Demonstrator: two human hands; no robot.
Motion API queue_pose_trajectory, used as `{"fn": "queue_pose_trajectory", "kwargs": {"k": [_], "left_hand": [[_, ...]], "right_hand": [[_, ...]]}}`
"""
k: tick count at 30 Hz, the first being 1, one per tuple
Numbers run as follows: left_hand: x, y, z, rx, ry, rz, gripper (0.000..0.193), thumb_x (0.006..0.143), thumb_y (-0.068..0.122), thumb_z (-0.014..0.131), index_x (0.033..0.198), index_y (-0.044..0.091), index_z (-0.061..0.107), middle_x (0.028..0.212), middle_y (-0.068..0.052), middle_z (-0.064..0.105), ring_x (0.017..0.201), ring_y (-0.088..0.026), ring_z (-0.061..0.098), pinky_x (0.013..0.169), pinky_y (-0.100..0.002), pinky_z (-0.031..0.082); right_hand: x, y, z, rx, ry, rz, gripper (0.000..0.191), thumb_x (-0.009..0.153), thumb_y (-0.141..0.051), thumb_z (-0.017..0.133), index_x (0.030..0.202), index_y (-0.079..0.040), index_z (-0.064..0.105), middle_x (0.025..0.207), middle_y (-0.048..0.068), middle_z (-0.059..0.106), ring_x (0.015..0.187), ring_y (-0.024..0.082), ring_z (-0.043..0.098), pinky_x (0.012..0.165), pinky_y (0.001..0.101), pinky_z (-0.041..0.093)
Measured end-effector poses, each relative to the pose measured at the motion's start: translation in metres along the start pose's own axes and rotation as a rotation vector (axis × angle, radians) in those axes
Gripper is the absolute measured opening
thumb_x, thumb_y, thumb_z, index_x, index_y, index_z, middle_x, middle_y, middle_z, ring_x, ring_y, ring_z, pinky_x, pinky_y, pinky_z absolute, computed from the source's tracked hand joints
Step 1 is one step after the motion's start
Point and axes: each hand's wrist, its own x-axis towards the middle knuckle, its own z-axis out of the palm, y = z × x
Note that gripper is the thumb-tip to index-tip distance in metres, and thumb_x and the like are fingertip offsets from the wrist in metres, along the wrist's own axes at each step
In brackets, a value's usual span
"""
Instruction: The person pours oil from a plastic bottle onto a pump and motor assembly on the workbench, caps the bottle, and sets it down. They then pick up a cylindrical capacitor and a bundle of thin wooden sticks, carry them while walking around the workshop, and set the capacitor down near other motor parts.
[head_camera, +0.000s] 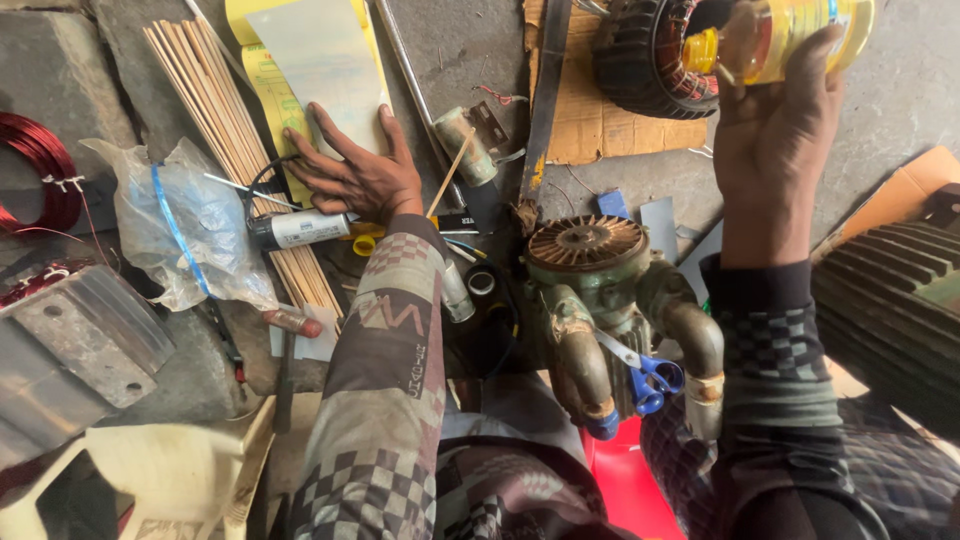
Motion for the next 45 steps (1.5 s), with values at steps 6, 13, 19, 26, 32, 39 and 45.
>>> {"fn": "queue_pose_trajectory", "kwargs": {"k": [6, 13, 19, 26, 32, 39, 45], "left_hand": [[0.000, 0.000, 0.002, -0.001, 0.032, 0.009, 0.087, 0.092, 0.078, 0.060, 0.160, 0.033, 0.031, 0.168, -0.011, 0.021, 0.153, -0.045, 0.019, 0.113, -0.065, 0.023], [0.000, 0.000, 0.001, 0.003, 0.023, 0.012, 0.086, 0.093, 0.079, 0.059, 0.161, 0.033, 0.031, 0.168, -0.011, 0.021, 0.153, -0.045, 0.020, 0.113, -0.064, 0.024], [0.000, -0.001, 0.002, 0.011, 0.008, 0.012, 0.086, 0.093, 0.079, 0.058, 0.161, 0.033, 0.031, 0.168, -0.011, 0.021, 0.154, -0.045, 0.019, 0.113, -0.063, 0.024], [0.001, -0.002, 0.003, 0.023, 0.020, 0.016, 0.086, 0.093, 0.079, 0.058, 0.160, 0.033, 0.031, 0.167, -0.011, 0.020, 0.154, -0.044, 0.019, 0.113, -0.063, 0.024], [0.001, -0.002, 0.001, 0.025, -0.005, 0.013, 0.086, 0.093, 0.079, 0.058, 0.160, 0.033, 0.031, 0.167, -0.011, 0.020, 0.153, -0.045, 0.019, 0.112, -0.063, 0.024], [0.000, 0.000, 0.001, 0.023, 0.054, 0.029, 0.086, 0.093, 0.078, 0.059, 0.160, 0.033, 0.031, 0.168, -0.011, 0.019, 0.153, -0.046, 0.020, 0.112, -0.063, 0.024], [0.000, 0.000, 0.001, 0.019, 0.082, 0.023, 0.087, 0.091, 0.079, 0.060, 0.160, 0.033, 0.032, 0.168, -0.010, 0.020, 0.153, -0.045, 0.022, 0.113, -0.062, 0.024]], "right_hand": [[-0.006, 0.001, 0.000, -0.020, 0.008, -0.010, 0.054, 0.112, -0.037, 0.068, 0.149, -0.001, 0.052, 0.136, 0.015, 0.067, 0.125, 0.024, 0.067, 0.111, 0.0375, 0.058], [-0.014, -0.002, -0.002, -0.076, -0.010, -0.015, 0.057, 0.109, -0.040, 0.068, 0.146, 0.002, 0.054, 0.136, 0.016, 0.068, 0.128, 0.024, 0.067, 0.113, 0.0378, 0.058], [-0.011, -0.002, -0.011, -0.020, 0.012, -0.038, 0.056, 0.111, -0.038, 0.070, 0.147, 0.001, 0.051, 0.135, 0.015, 0.066, 0.127, 0.025, 0.067, 0.114, 0.0389, 0.057], [-0.017, -0.003, -0.018, -0.009, 0.032, -0.025, 0.057, 0.109, -0.039, 0.068, 0.147, 0.000, 0.052, 0.136, 0.014, 0.069, 0.126, 0.023, 0.068, 0.114, 0.0381, 0.057], [-0.009, -0.001, -0.018, 0.030, 0.018, -0.023, 0.053, 0.113, -0.035, 0.069, 0.150, -0.003, 0.051, 0.134, 0.013, 0.066, 0.122, 0.023, 0.066, 0.111, 0.0369, 0.055], [-0.028, -0.008, -0.021, 0.038, 0.049, -0.012, 0.055, 0.109, -0.034, 0.069, 0.149, -0.001, 0.052, 0.141, 0.012, 0.067, 0.133, 0.024, 0.067, 0.116, 0.0376, 0.053], [-0.022, -0.004, -0.020, 0.060, 0.001, -0.003, 0.050, 0.114, -0.034, 0.069, 0.145, 0.001, 0.051, 0.135, 0.013, 0.064, 0.127, 0.024, 0.065, 0.114, 0.0359, 0.055]]}}
